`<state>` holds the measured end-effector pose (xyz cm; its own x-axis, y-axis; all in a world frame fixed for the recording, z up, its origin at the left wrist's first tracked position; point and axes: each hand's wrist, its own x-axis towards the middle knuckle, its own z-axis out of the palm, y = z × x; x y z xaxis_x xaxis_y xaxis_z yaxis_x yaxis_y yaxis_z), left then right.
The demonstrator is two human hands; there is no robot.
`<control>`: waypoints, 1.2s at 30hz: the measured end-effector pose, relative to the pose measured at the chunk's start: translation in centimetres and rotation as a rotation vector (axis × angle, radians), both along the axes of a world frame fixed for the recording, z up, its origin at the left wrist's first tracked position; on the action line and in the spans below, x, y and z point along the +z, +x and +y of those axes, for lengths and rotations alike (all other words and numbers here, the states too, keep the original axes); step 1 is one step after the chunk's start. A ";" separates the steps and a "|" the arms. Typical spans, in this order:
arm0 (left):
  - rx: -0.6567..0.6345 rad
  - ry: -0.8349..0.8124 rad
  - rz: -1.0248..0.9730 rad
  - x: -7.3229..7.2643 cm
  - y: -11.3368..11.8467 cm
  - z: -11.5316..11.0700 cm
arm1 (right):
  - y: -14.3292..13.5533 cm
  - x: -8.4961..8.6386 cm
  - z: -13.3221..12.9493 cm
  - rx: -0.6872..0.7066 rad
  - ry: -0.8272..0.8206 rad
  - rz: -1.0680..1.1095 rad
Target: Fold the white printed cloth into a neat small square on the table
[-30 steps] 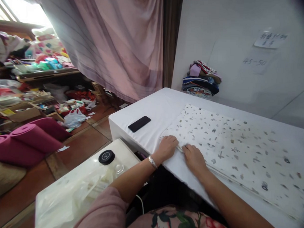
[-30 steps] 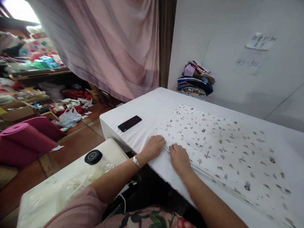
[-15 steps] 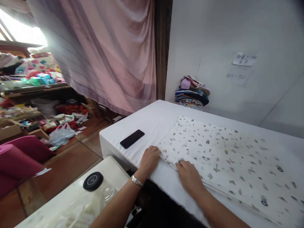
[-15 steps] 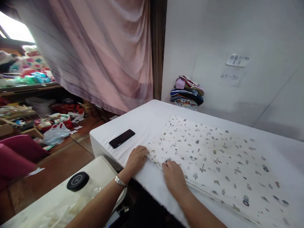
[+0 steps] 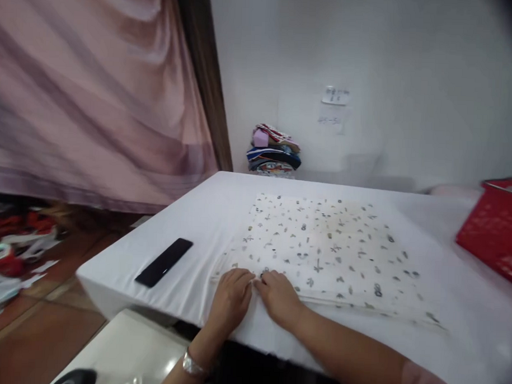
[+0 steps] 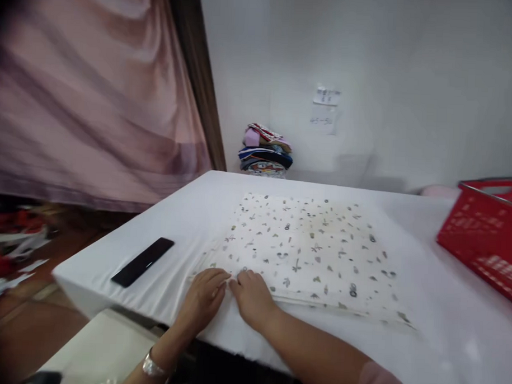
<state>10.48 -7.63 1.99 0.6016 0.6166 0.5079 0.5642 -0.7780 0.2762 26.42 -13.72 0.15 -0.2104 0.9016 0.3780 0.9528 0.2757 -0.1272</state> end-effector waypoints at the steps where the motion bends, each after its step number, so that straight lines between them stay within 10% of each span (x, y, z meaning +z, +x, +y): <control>1: -0.039 0.006 0.003 -0.3 0.4 -0.2 | 0.0 0.1 0.1 0.003 -0.018 0.004; 11: -0.083 0.009 0.013 -1.5 0.7 1.1 | 1.4 0.9 -0.8 0.004 -0.047 -0.043; 17: -0.061 -0.025 0.061 -1.4 1.0 1.3 | 6.8 0.6 -5.4 -0.140 -0.081 -0.089; 28: -0.075 -0.002 0.077 -1.8 0.9 1.9 | 21.7 1.7 -24.2 -0.780 -0.005 0.196; 36: -0.074 -0.025 0.084 -1.4 1.1 1.7 | 25.7 2.7 -24.4 -1.181 -0.220 0.692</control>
